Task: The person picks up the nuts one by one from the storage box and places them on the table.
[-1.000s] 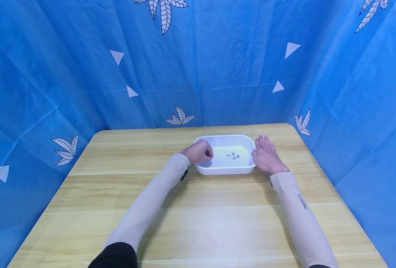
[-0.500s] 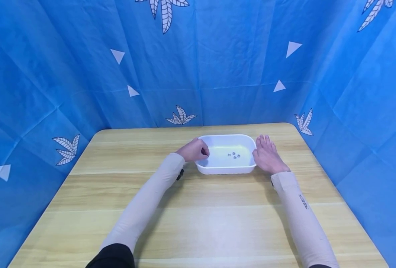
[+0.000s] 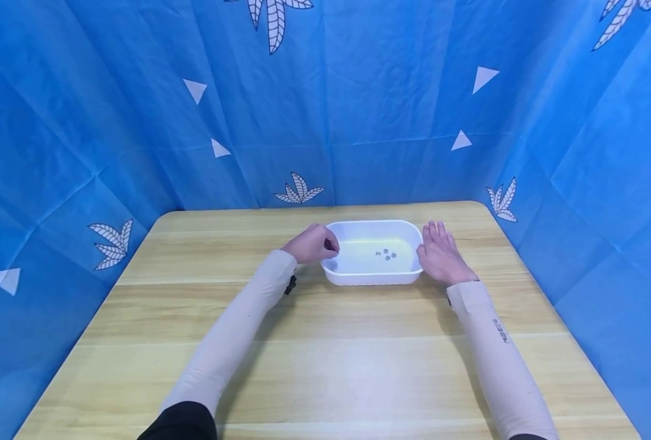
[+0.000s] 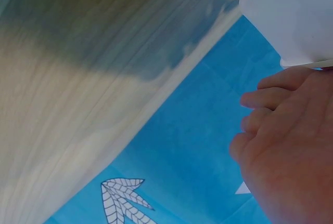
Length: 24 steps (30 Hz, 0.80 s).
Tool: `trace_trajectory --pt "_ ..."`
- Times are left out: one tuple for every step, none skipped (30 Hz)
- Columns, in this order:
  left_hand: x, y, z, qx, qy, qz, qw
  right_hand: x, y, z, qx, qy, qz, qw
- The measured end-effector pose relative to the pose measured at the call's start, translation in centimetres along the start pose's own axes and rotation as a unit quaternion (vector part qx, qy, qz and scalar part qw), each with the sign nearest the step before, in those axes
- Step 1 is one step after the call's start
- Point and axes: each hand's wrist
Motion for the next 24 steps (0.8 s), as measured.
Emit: trace_trajectory --pt "0.0 -0.1 -0.1 -0.002 -0.003 0.001 1.0000 0.0 0.0 0.0 0.000 0.001 0.001 1.000" --pt "0.1 -0.2 -0.2 -0.005 -0.004 0.003 1.0000 -0.1 0.0 0.0 0.001 0.001 0.000 1.000" --pt "0.1 -0.3 -0.3 -0.008 -0.003 0.005 1.0000 -0.1 0.0 0.0 0.001 0.000 0.000 1.000" --pt "0.2 -0.5 -0.4 -0.012 -0.002 0.006 0.9999 -0.1 0.0 0.0 0.001 0.000 -0.001 1.000" --pt "0.2 -0.6 -0.5 -0.016 -0.003 0.007 0.9998 -0.2 0.0 0.0 0.001 -0.001 -0.001 1.000" --pt "0.3 -0.7 -0.6 -0.020 -0.003 0.009 0.9998 -0.2 0.0 0.0 0.002 -0.002 -0.001 1.000" --pt "0.4 -0.9 -0.7 -0.024 -0.004 0.009 0.9997 -0.2 0.0 0.0 0.002 -0.002 0.000 1.000" --pt "0.4 -1.1 -0.8 -0.029 -0.005 0.009 0.9995 -0.2 0.0 0.0 0.003 -0.003 0.000 1.000" --pt "0.5 -1.2 -0.9 -0.034 -0.009 0.008 0.9993 -0.3 0.0 0.0 0.004 -0.004 0.001 1.000" --pt "0.6 -1.3 -1.0 -0.040 -0.014 0.009 0.9991 -0.3 -0.1 0.0 0.003 -0.004 0.001 1.000" --pt "0.7 -1.5 -1.1 -0.045 -0.019 0.010 0.9988 -0.3 -0.1 -0.1 0.004 -0.004 0.001 1.000" --pt "0.8 -1.5 -1.2 -0.050 -0.024 0.011 0.9984 -0.3 -0.1 -0.1 0.005 -0.003 0.002 1.000" --pt "0.9 -1.6 -1.2 -0.056 -0.028 0.013 0.9979 -0.3 -0.1 -0.1 0.006 -0.003 0.002 1.000" --pt "1.1 -1.7 -1.3 -0.062 -0.033 0.014 0.9974 -0.2 -0.1 -0.2 0.007 -0.003 0.002 1.000" --pt "1.2 -1.8 -1.4 -0.067 -0.038 0.014 0.9969 -0.3 0.0 -0.2 0.007 -0.003 0.002 1.000" --pt "1.3 -1.9 -1.5 -0.072 -0.046 0.013 0.9962 -0.2 0.0 -0.2 0.007 -0.003 0.001 1.000" --pt "1.4 -2.0 -1.5 -0.078 -0.051 0.012 0.9956 -0.3 0.0 -0.2 0.008 -0.002 0.001 1.000" --pt "1.5 -2.1 -1.6 -0.084 -0.056 0.011 0.9949 -0.3 0.1 -0.2 0.008 -0.001 0.000 1.000" --pt "1.6 -2.3 -1.7 -0.089 -0.061 0.009 0.9941 -0.3 0.1 -0.2 0.007 -0.001 -0.001 1.000" --pt "1.6 -2.5 -1.8 -0.095 -0.065 0.007 0.9934 -0.3 0.1 -0.2 0.007 -0.001 -0.002 1.000" --pt "1.7 -2.7 -1.9 -0.100 -0.069 0.004 0.9926 -0.2 0.1 -0.1 0.006 0.000 -0.002 1.000" --pt "1.8 -2.9 -2.0 -0.105 -0.070 0.002 0.9920 -0.2 0.1 -0.1 0.006 0.000 -0.003 1.000" --pt "2.0 -3.1 -2.1 -0.111 -0.069 0.001 0.9914 -0.2 0.1 -0.1 0.006 -0.001 -0.003 1.000" --pt "2.1 -3.3 -2.2 -0.115 -0.068 -0.002 0.9910 -0.2 0.1 -0.1 0.007 -0.002 -0.003 1.000"
Point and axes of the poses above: each hand's wrist, its own y-axis towards the middle knuckle, its own z-axis out of the palm, x = y × z, and after that the axes turned 7 degrees about z, right-handed
